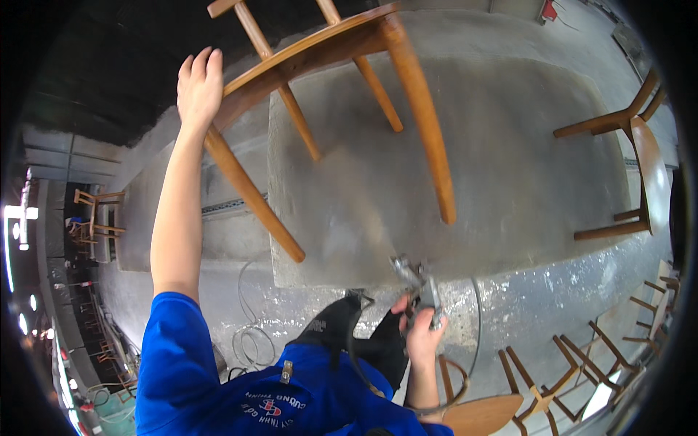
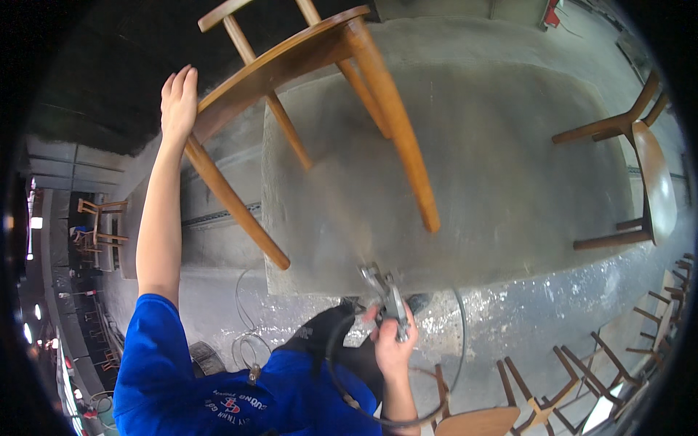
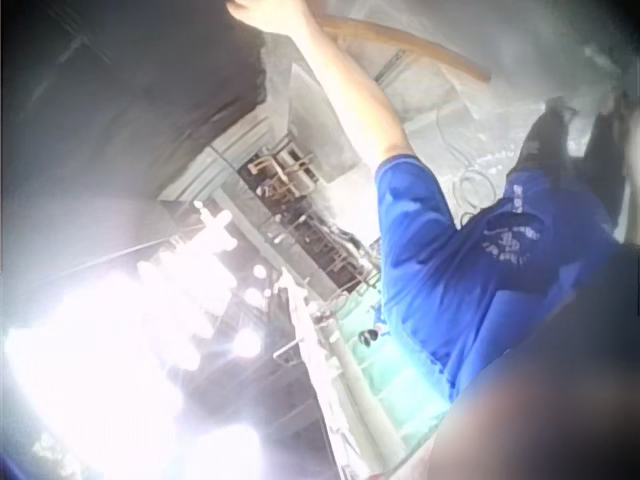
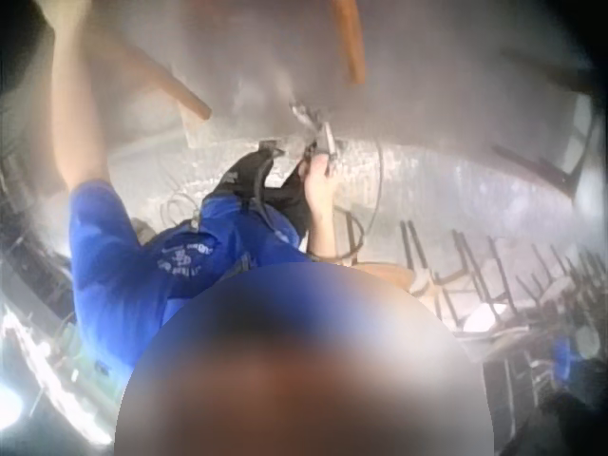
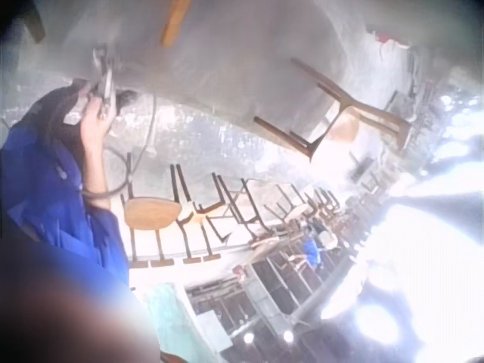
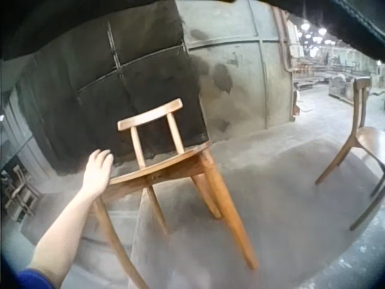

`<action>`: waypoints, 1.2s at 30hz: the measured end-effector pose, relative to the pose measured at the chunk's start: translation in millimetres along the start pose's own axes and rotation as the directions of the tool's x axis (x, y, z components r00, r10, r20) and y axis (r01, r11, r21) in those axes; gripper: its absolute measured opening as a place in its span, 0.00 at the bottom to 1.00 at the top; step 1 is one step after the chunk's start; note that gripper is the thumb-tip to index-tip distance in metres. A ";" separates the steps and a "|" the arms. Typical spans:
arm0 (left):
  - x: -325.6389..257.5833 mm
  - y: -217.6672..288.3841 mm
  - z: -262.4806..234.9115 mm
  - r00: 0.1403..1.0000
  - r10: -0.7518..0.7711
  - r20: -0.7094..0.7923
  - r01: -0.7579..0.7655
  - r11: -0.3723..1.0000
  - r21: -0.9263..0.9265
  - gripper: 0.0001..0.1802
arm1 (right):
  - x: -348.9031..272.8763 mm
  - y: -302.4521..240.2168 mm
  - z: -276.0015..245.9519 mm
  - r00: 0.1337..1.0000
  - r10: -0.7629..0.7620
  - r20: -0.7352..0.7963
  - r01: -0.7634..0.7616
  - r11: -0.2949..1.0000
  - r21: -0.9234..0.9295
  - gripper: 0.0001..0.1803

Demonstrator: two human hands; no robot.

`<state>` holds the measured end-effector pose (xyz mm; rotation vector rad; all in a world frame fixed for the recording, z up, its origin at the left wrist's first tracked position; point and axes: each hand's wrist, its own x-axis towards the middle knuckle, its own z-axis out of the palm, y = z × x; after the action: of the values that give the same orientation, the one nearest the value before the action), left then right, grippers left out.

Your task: The person sprays a wooden chair with a spray gun, rotating it to cover all surfaces. They wipe the seat with a cloth, then continue spraying the chair from multiple angles.

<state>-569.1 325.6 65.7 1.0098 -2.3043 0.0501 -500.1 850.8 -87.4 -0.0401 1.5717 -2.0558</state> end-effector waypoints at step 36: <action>-379.9 108.1 -42.8 0.912 0.410 0.001 -0.398 0.884 -0.244 0.25 | -282.5 58.2 -30.7 0.795 0.150 -0.587 -0.304 0.937 -0.172 0.30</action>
<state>-422.8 662.0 -86.9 0.4018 -2.4613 -0.0854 -247.1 991.1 -65.8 0.7017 2.0706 -1.7370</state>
